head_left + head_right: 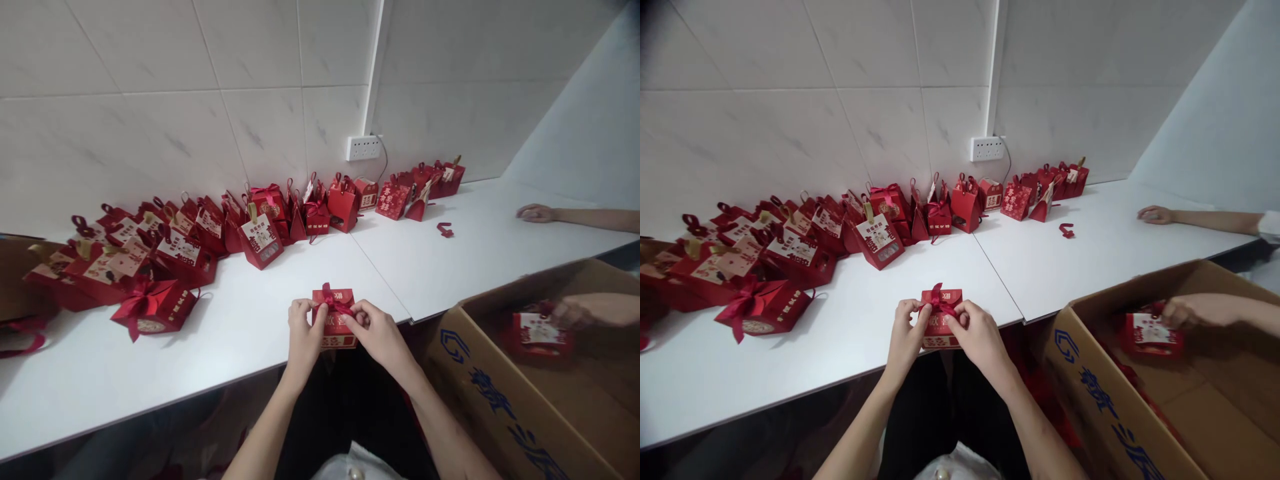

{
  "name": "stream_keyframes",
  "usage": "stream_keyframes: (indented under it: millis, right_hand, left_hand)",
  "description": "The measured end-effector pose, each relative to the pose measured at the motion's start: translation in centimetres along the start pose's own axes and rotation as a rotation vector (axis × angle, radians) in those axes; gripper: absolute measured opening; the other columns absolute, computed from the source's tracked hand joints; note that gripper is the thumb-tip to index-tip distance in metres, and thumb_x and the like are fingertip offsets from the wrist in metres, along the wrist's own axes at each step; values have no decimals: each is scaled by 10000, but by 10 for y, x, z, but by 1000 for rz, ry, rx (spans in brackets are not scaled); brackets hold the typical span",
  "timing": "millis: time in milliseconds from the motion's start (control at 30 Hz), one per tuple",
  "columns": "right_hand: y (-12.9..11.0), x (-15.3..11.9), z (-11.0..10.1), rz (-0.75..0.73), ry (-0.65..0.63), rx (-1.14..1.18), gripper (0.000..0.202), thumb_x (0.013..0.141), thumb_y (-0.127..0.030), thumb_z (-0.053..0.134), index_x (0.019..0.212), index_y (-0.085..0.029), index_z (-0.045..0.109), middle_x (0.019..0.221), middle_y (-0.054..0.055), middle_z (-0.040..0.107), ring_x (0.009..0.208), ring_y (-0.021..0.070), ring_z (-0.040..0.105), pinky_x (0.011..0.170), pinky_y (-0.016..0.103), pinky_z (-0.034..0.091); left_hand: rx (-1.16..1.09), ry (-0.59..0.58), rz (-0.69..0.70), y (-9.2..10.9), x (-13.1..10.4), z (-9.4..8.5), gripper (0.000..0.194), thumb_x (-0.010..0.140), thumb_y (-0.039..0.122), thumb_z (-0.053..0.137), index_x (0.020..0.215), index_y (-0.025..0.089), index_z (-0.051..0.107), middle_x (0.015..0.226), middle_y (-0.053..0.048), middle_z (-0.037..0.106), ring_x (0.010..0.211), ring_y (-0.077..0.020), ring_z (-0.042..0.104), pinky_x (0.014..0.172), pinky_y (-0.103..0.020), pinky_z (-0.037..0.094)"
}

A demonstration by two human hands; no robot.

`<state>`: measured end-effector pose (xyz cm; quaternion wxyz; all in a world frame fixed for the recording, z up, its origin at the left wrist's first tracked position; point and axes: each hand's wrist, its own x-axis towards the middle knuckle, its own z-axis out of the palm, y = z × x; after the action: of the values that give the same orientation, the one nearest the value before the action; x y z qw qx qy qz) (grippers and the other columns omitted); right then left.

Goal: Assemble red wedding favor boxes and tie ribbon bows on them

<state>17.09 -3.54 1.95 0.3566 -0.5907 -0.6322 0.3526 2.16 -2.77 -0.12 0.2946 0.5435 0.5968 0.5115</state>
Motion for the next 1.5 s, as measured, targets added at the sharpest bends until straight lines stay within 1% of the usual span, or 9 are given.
stream_keyframes:
  millis: [300, 433, 567, 733, 900, 1033, 1167, 1333, 1500]
  right_hand:
    - [11, 11, 10, 12, -41, 437, 162, 725, -324, 556, 695, -208, 447, 695, -19, 504, 676, 144, 516, 639, 260, 440]
    - [13, 9, 9, -27, -12, 458, 172, 758, -335, 553, 719, -215, 437, 726, -8, 505, 715, 155, 526, 668, 269, 454]
    - [14, 5, 11, -44, 82, 390, 264, 786, -458, 570, 746, -218, 468, 862, 32, 514, 848, 183, 567, 825, 329, 483]
    - [15, 6, 22, 2, 127, 278, 379, 726, -572, 602, 664, -203, 542, 1036, 94, 503, 1024, 240, 552, 895, 378, 491]
    - [11, 14, 26, 24, 150, 272, 381, 725, -568, 597, 656, -194, 614, 1109, 120, 530, 1114, 268, 526, 957, 407, 444]
    - [13, 22, 20, 49, 101, 354, 409, 690, -596, 624, 676, -188, 642, 1153, 118, 558, 1088, 266, 550, 951, 404, 445]
    - [19, 30, 8, 108, -52, 482, 498, 619, -653, 665, 724, -166, 670, 1234, 132, 536, 1069, 272, 570, 898, 396, 479]
    - [21, 36, -3, 141, -190, 586, 471, 610, -608, 708, 694, -148, 654, 1289, 144, 497, 1146, 279, 532, 925, 390, 463]
    - [19, 38, -7, 196, -261, 699, 467, 581, -574, 742, 672, -134, 613, 1327, 137, 465, 1042, 247, 601, 903, 391, 483]
  left_hand:
    - [-175, -15, -72, -7, -5, 3, 170, 813, 333, 523, 704, 204, 541, 1050, -63, 531, 1076, -236, 480, 934, -395, 376]
    - [-155, 25, -97, -12, 0, 1, 192, 783, 367, 549, 683, 205, 524, 883, -35, 518, 895, -208, 505, 799, -340, 414]
    - [-143, 11, -116, -14, 5, -3, 206, 767, 367, 569, 651, 202, 526, 715, 3, 474, 698, -163, 451, 660, -292, 397]
    - [-160, -2, -102, -17, 6, -2, 187, 764, 346, 576, 655, 199, 536, 706, 4, 489, 701, -159, 456, 644, -277, 397]
    - [-232, 4, -161, -18, 7, 0, 258, 806, 401, 526, 656, 192, 523, 705, 5, 489, 713, -156, 482, 670, -278, 423]
    - [-239, -25, -171, -19, 8, -3, 299, 806, 460, 532, 687, 187, 556, 742, -7, 526, 755, -165, 516, 706, -286, 438]
    - [-185, -119, -113, -20, 14, -11, 359, 776, 522, 555, 650, 186, 569, 747, -13, 519, 761, -175, 518, 705, -289, 433]
    - [-157, -258, -57, -20, 24, -21, 391, 772, 536, 550, 595, 189, 517, 710, -5, 494, 710, -163, 495, 672, -279, 420]
    - [-189, -359, -71, -19, 28, -27, 386, 778, 548, 531, 628, 193, 502, 763, -10, 502, 733, -160, 489, 699, -277, 421]
